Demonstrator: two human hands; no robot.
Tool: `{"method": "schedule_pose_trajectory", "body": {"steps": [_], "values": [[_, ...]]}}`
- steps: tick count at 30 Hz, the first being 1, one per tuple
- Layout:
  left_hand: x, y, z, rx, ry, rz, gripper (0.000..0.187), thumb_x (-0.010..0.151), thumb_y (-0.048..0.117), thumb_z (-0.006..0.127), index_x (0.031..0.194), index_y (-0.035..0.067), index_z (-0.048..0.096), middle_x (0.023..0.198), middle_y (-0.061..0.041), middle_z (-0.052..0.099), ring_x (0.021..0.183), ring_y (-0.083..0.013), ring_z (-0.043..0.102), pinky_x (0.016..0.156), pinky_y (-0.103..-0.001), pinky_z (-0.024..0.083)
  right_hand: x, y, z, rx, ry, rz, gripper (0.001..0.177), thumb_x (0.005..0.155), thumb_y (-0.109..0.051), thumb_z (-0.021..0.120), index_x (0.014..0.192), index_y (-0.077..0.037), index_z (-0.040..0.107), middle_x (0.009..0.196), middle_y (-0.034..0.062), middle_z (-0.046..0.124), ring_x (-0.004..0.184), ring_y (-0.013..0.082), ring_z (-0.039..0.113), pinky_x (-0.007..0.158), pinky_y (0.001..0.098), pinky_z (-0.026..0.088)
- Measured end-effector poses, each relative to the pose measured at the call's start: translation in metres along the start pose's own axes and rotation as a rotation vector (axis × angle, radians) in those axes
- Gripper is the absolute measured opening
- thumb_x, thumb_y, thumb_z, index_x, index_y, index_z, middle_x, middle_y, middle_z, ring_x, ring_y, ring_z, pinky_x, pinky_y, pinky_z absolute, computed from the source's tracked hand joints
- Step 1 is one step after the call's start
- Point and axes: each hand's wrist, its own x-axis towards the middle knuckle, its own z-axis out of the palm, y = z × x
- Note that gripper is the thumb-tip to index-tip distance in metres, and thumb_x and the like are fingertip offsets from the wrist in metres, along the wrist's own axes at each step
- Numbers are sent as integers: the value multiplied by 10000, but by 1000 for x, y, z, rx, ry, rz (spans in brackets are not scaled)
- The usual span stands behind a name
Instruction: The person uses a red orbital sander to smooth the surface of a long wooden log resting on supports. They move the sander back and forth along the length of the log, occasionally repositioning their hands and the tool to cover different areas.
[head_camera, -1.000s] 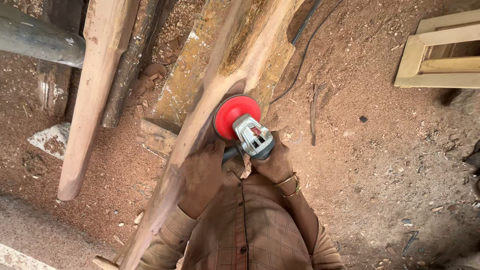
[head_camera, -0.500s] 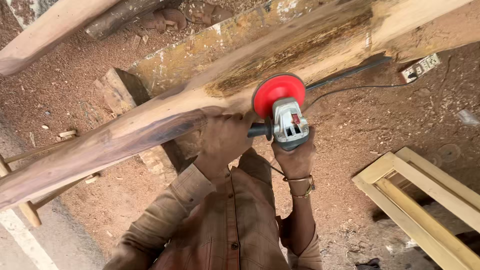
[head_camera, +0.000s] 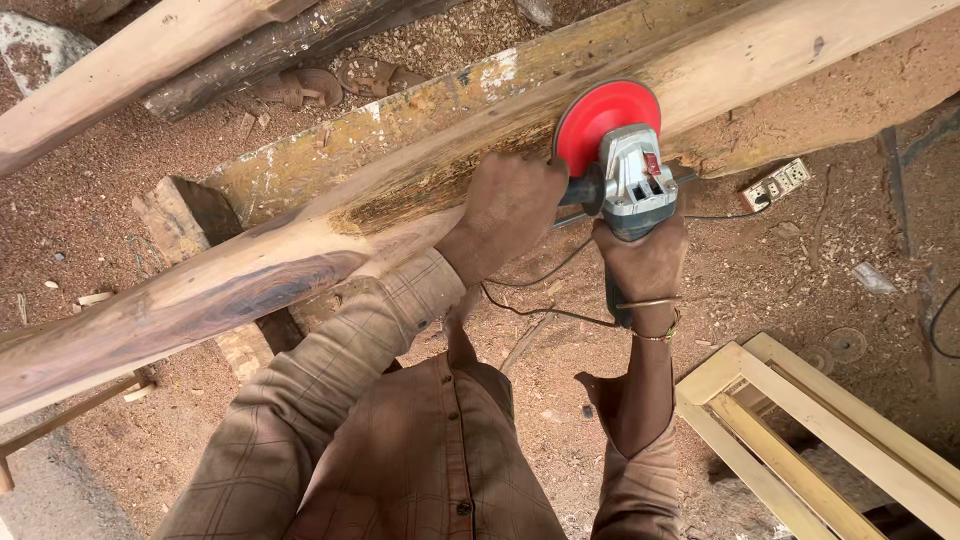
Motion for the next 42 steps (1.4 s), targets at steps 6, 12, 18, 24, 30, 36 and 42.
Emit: {"method": "schedule_pose_trajectory", "body": {"steps": [6,12,18,24,30,36,42], "values": [[-19,-26,-27,12,-129,-102,212,775,163,721,977,104,691,673,-93,702,605,-272,709,580,-434,530,-3,-16,18,-21,-38,40,703,757,-231,837,1293,46,475,980,234,743,891,404,755,750,474,601],[-64,-43,-48,15,-153,-148,298,730,256,786,974,112,696,688,-109,702,614,-318,708,580,-471,533,-31,-27,49,-75,-97,27,639,711,-248,852,1146,46,489,785,259,705,732,438,722,638,496,597],[-130,-59,-49,74,-188,-279,201,804,277,754,923,126,695,709,-93,702,601,-310,703,551,-457,538,-79,-46,85,-108,-101,-92,667,737,-346,897,1114,37,502,639,189,671,555,318,705,521,439,600],[-207,-85,-41,96,-102,-402,138,808,268,733,893,162,709,682,-105,692,638,-328,701,612,-467,541,-117,-78,115,-56,-161,-123,584,758,-377,884,1016,3,524,679,172,650,617,360,712,548,441,589],[-253,-90,-39,81,-142,-525,261,745,264,756,990,175,741,662,-130,704,635,-349,704,620,-491,545,-150,-103,126,-25,-52,-364,644,702,-415,895,1021,-2,518,768,174,614,705,400,670,625,483,568],[-216,-68,-32,-5,-191,-406,255,757,334,771,921,151,702,741,-101,732,645,-324,718,580,-476,549,-148,-70,111,-77,-114,-57,735,662,-426,941,1078,31,543,694,206,663,624,403,702,555,481,580],[-121,-51,-45,-76,-163,-172,267,807,368,776,900,133,687,692,-69,706,608,-280,710,550,-444,539,-96,-42,82,-73,-95,195,696,665,-324,900,1140,13,518,773,218,723,708,400,743,611,484,606]]}}
